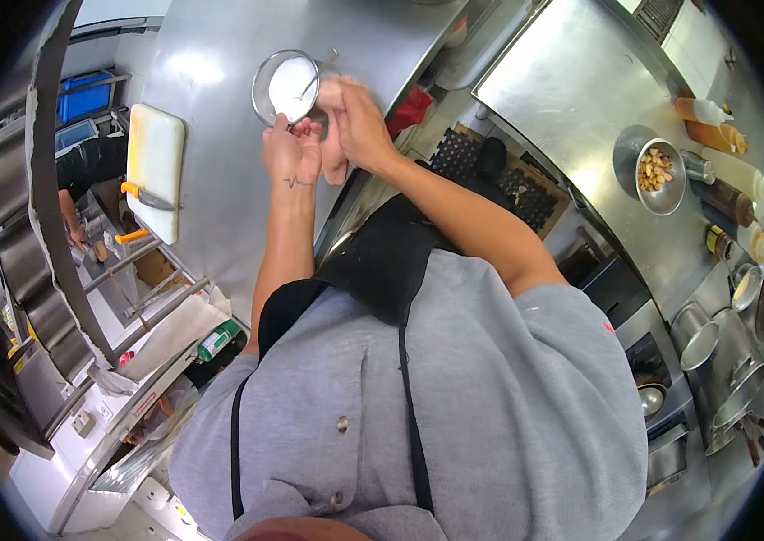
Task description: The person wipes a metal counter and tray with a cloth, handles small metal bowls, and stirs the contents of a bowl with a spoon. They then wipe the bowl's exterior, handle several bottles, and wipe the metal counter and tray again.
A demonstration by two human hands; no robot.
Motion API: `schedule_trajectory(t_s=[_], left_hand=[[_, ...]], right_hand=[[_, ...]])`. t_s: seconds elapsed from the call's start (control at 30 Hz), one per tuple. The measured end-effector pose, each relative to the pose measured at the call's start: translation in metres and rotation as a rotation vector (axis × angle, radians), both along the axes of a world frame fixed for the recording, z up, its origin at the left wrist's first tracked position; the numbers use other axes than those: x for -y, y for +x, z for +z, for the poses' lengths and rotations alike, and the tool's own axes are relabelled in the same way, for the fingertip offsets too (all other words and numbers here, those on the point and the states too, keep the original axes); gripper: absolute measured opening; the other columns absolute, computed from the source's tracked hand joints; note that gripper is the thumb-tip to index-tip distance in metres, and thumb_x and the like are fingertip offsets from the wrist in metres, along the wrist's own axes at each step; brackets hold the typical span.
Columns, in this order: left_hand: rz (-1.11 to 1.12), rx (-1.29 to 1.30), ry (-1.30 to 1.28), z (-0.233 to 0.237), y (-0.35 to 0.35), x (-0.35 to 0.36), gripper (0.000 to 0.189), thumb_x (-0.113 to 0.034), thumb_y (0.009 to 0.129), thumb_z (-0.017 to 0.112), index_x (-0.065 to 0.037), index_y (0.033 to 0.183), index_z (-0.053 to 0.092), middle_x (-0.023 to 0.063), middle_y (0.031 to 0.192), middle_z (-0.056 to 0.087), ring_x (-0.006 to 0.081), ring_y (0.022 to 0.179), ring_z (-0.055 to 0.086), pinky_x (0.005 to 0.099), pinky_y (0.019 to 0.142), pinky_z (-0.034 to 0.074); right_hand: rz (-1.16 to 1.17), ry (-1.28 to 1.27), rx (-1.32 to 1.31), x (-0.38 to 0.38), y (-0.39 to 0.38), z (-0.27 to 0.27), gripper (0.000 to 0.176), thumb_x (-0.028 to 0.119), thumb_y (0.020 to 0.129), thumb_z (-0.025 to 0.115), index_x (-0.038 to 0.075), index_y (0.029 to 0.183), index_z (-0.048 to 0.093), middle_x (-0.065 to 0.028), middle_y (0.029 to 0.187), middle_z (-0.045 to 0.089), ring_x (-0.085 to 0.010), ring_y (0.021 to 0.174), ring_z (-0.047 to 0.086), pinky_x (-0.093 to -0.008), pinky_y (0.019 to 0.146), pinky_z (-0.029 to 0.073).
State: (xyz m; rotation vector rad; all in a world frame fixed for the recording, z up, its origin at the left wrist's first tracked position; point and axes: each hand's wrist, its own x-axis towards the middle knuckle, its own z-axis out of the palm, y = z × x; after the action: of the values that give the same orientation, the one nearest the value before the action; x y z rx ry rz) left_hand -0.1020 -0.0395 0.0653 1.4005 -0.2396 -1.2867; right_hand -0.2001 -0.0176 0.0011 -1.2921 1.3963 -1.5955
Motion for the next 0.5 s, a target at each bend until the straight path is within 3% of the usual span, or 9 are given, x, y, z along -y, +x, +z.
schedule_trajectory(t_s=[0.07,0.13,0.17,0.2,0.27,0.4,0.47,0.5], left_hand=[[-0.154,-0.04,0.006,-0.004,0.012,-0.001,0.017,-0.016,0.096,0.054,-0.006,0.102,0.041,0.0102,0.089,0.049,0.0196,0.072,0.051,0.0363,0.062,0.047],[-0.255,0.021,0.083,0.001,0.033,0.003,0.02,-0.017,0.095,0.056,-0.005,0.101,0.042,0.0089,0.083,0.049,0.0216,0.071,0.055,0.0367,0.059,0.048],[-0.354,0.086,0.156,0.005,0.044,0.006,0.022,-0.018,0.093,0.058,-0.004,0.1,0.042,0.0077,0.078,0.049,0.0236,0.07,0.058,0.0372,0.057,0.049],[-0.359,0.084,0.153,0.01,0.05,0.016,0.022,-0.018,0.093,0.058,-0.004,0.1,0.042,0.0077,0.078,0.049,0.0236,0.07,0.058,0.0372,0.057,0.049],[-0.499,0.285,0.092,0.017,0.06,0.03,0.016,-0.01,0.089,0.058,0.001,0.092,0.047,0.0095,0.08,0.053,0.028,0.074,0.064,0.0379,0.061,0.055],[-0.595,0.431,0.016,0.029,0.056,0.041,0.009,-0.001,0.084,0.054,0.004,0.084,0.047,0.0144,0.084,0.056,0.0292,0.074,0.066,0.0372,0.065,0.059],[-0.624,0.457,0.03,0.035,0.052,0.033,0.005,0.003,0.082,0.049,0.006,0.078,0.048,0.0161,0.081,0.058,0.0274,0.072,0.066,0.0364,0.068,0.06],[-0.641,0.46,0.017,0.042,0.047,0.027,0.005,0.003,0.082,0.049,0.006,0.078,0.048,0.0161,0.081,0.058,0.0274,0.072,0.066,0.0364,0.068,0.06]], right_hand=[[0.113,0.054,-0.022,-0.02,-0.02,0.014,0.028,0.008,0.087,0.053,-0.002,0.112,0.054,-0.0226,0.107,0.058,-0.0432,0.103,0.052,-0.0438,0.091,0.043],[0.481,0.318,-0.028,-0.035,-0.051,0.044,0.027,0.007,0.083,0.056,-0.004,0.107,0.058,-0.0239,0.1,0.061,-0.0422,0.097,0.059,-0.0421,0.084,0.048],[0.454,0.343,0.039,-0.039,-0.061,0.035,0.022,0.008,0.084,0.056,-0.004,0.102,0.061,-0.019,0.095,0.065,-0.0326,0.092,0.064,-0.0378,0.08,0.05],[0.449,0.34,0.036,-0.036,-0.074,0.034,0.022,0.008,0.084,0.056,-0.004,0.102,0.061,-0.019,0.095,0.065,-0.0326,0.092,0.064,-0.0378,0.08,0.05],[0.387,0.441,0.454,-0.034,-0.094,0.036,0.021,0.009,0.089,0.051,-0.001,0.104,0.061,-0.0116,0.097,0.065,-0.0213,0.088,0.064,-0.0329,0.079,0.05],[0.33,0.453,0.643,-0.015,-0.111,0.053,0.025,0.01,0.093,0.045,0.002,0.113,0.058,-0.0061,0.101,0.063,-0.0149,0.088,0.063,-0.0298,0.08,0.051],[0.291,0.36,0.806,-0.008,-0.094,0.044,0.03,0.009,0.094,0.041,0.003,0.122,0.051,-0.0072,0.109,0.061,-0.0151,0.093,0.061,-0.0291,0.084,0.05],[0.309,0.273,0.939,-0.006,-0.082,0.031,0.032,0.007,0.094,0.039,0.003,0.125,0.048,-0.008,0.114,0.059,-0.0169,0.104,0.058,-0.0292,0.092,0.047]])
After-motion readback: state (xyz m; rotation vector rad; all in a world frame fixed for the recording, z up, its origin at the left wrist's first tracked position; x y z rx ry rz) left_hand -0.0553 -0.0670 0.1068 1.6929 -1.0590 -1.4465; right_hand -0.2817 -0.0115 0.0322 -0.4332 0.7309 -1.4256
